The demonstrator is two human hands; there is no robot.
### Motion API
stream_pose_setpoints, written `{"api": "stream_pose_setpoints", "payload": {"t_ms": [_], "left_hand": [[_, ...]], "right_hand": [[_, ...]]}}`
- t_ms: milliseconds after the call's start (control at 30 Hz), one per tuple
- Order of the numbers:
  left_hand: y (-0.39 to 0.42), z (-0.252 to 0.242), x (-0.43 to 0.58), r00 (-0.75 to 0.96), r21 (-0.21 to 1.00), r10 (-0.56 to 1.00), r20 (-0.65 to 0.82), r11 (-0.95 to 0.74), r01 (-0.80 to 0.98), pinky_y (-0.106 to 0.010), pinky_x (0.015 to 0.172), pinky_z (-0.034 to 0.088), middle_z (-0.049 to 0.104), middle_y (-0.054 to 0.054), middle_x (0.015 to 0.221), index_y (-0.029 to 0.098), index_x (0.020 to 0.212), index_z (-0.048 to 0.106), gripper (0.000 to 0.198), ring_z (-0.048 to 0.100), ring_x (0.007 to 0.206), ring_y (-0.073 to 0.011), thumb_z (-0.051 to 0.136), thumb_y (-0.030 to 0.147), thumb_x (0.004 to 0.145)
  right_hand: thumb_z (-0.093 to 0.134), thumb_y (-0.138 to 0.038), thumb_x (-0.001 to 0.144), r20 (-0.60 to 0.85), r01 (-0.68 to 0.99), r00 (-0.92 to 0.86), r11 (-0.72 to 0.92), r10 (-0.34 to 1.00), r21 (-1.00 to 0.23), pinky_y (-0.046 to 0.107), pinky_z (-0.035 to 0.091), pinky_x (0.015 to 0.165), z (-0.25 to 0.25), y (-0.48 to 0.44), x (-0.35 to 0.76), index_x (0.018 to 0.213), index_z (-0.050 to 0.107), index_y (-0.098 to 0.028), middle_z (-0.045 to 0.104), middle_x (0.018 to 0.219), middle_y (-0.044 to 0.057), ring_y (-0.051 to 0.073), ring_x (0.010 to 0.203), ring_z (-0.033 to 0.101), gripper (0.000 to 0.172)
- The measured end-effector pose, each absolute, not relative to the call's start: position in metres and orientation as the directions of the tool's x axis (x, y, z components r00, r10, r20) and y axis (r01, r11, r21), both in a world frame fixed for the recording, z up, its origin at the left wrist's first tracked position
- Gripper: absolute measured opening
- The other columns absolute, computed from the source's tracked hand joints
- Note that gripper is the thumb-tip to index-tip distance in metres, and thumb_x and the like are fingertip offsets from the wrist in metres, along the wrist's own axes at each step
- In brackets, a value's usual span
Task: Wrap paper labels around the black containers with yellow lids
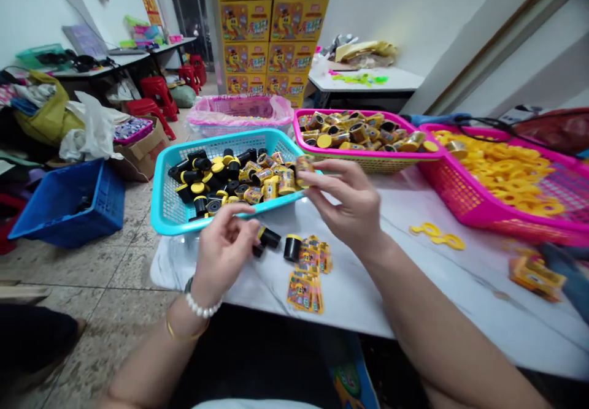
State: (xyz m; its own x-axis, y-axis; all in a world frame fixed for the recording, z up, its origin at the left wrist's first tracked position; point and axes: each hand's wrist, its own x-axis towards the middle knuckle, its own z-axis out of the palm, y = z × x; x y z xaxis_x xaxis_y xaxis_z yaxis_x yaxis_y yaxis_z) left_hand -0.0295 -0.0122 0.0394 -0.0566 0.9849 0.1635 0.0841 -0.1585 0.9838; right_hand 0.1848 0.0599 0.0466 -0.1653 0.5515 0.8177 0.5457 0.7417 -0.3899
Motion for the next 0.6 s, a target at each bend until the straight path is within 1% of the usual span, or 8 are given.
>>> {"api": "stream_pose_setpoints", "payload": {"t_ms": [33, 100, 200, 300, 400, 467, 533, 600], "left_hand": [[-0.019, 0.031, -0.032, -0.136, 0.946, 0.961, 0.24, -0.2, 0.253, -0.02, 0.053, 0.046, 0.063, 0.003, 0.066, 0.018, 0.104, 0.063, 0.03, 0.058, 0.054, -0.0099, 0.066, 0.045, 0.092], [-0.03, 0.012, -0.033, -0.129, 0.786, 0.917, 0.377, -0.243, 0.569, -0.024, 0.06, 0.048, 0.064, 0.001, 0.071, 0.018, 0.1, 0.066, 0.022, 0.058, 0.06, -0.0124, 0.068, 0.039, 0.091], [-0.035, -0.006, -0.033, 0.0, 0.539, 0.885, 0.465, -0.283, 0.793, -0.033, 0.073, 0.053, 0.067, -0.006, 0.09, 0.017, 0.11, 0.067, 0.03, 0.063, 0.078, -0.0198, 0.073, 0.036, 0.087], [-0.03, -0.01, -0.035, 0.06, 0.416, 0.888, 0.456, -0.273, 0.867, -0.035, 0.076, 0.054, 0.064, -0.007, 0.093, 0.019, 0.117, 0.066, 0.027, 0.063, 0.083, -0.0223, 0.067, 0.025, 0.091], [-0.031, -0.005, -0.036, 0.053, 0.398, 0.881, 0.469, -0.265, 0.878, -0.036, 0.077, 0.054, 0.064, -0.008, 0.096, 0.019, 0.12, 0.063, 0.029, 0.063, 0.083, -0.0221, 0.062, 0.016, 0.092], [-0.039, -0.002, -0.03, 0.023, 0.448, 0.852, 0.522, -0.297, 0.843, -0.035, 0.077, 0.055, 0.063, -0.009, 0.1, 0.018, 0.121, 0.061, 0.029, 0.063, 0.085, -0.0215, 0.063, 0.018, 0.092], [-0.053, 0.0, -0.016, 0.046, 0.493, 0.826, 0.561, -0.379, 0.783, -0.033, 0.076, 0.055, 0.063, -0.008, 0.099, 0.018, 0.115, 0.062, 0.022, 0.064, 0.084, -0.0201, 0.063, 0.021, 0.093], [-0.068, -0.001, 0.0, 0.2, 0.494, 0.82, 0.536, -0.497, 0.714, -0.03, 0.072, 0.054, 0.064, -0.007, 0.09, 0.019, 0.104, 0.065, 0.01, 0.063, 0.08, -0.0185, 0.061, 0.022, 0.095]], "right_hand": [[0.07, -0.022, 0.089, 0.788, 0.576, -0.235, 0.734, 0.569, -0.359, 0.041, 0.063, 0.087, 0.045, 0.064, 0.188, 0.114, 0.076, -0.031, 0.072, 0.114, 0.007, 0.023, 0.102, 0.071, 0.026], [0.068, -0.024, 0.091, 0.754, 0.616, -0.308, 0.725, 0.581, -0.307, 0.043, 0.06, 0.092, 0.046, 0.068, 0.192, 0.115, 0.076, -0.029, 0.076, 0.112, 0.007, 0.024, 0.101, 0.072, 0.026], [0.067, -0.023, 0.091, 0.822, 0.633, -0.252, 0.729, 0.511, -0.26, 0.04, 0.059, 0.087, 0.057, 0.057, 0.194, 0.107, 0.078, -0.026, 0.079, 0.103, 0.007, 0.023, 0.093, 0.073, 0.02], [0.062, -0.026, 0.094, 0.766, 0.631, -0.308, 0.724, 0.564, -0.28, 0.031, 0.055, 0.071, 0.073, 0.04, 0.194, 0.092, 0.078, -0.023, 0.079, 0.087, 0.006, 0.018, 0.076, 0.071, 0.016], [0.06, -0.03, 0.094, 0.394, 0.677, -0.551, 0.67, 0.736, -0.305, 0.027, 0.043, 0.056, 0.083, 0.031, 0.196, 0.074, 0.074, -0.021, 0.072, 0.065, 0.001, 0.013, 0.057, 0.061, 0.027], [0.063, -0.03, 0.091, 0.127, 0.741, -0.61, 0.62, 0.782, -0.258, 0.026, 0.037, 0.053, 0.083, 0.032, 0.198, 0.07, 0.073, -0.021, 0.069, 0.06, 0.001, 0.013, 0.054, 0.058, 0.026], [0.066, -0.03, 0.088, 0.005, 0.794, -0.589, 0.579, 0.808, -0.186, 0.026, 0.033, 0.052, 0.081, 0.036, 0.198, 0.072, 0.075, -0.021, 0.07, 0.062, 0.003, 0.014, 0.055, 0.058, 0.02], [0.069, -0.032, 0.086, -0.039, 0.821, -0.562, 0.552, 0.826, -0.143, 0.027, 0.032, 0.052, 0.077, 0.04, 0.197, 0.076, 0.076, -0.022, 0.071, 0.065, 0.004, 0.015, 0.056, 0.058, 0.016]]}}
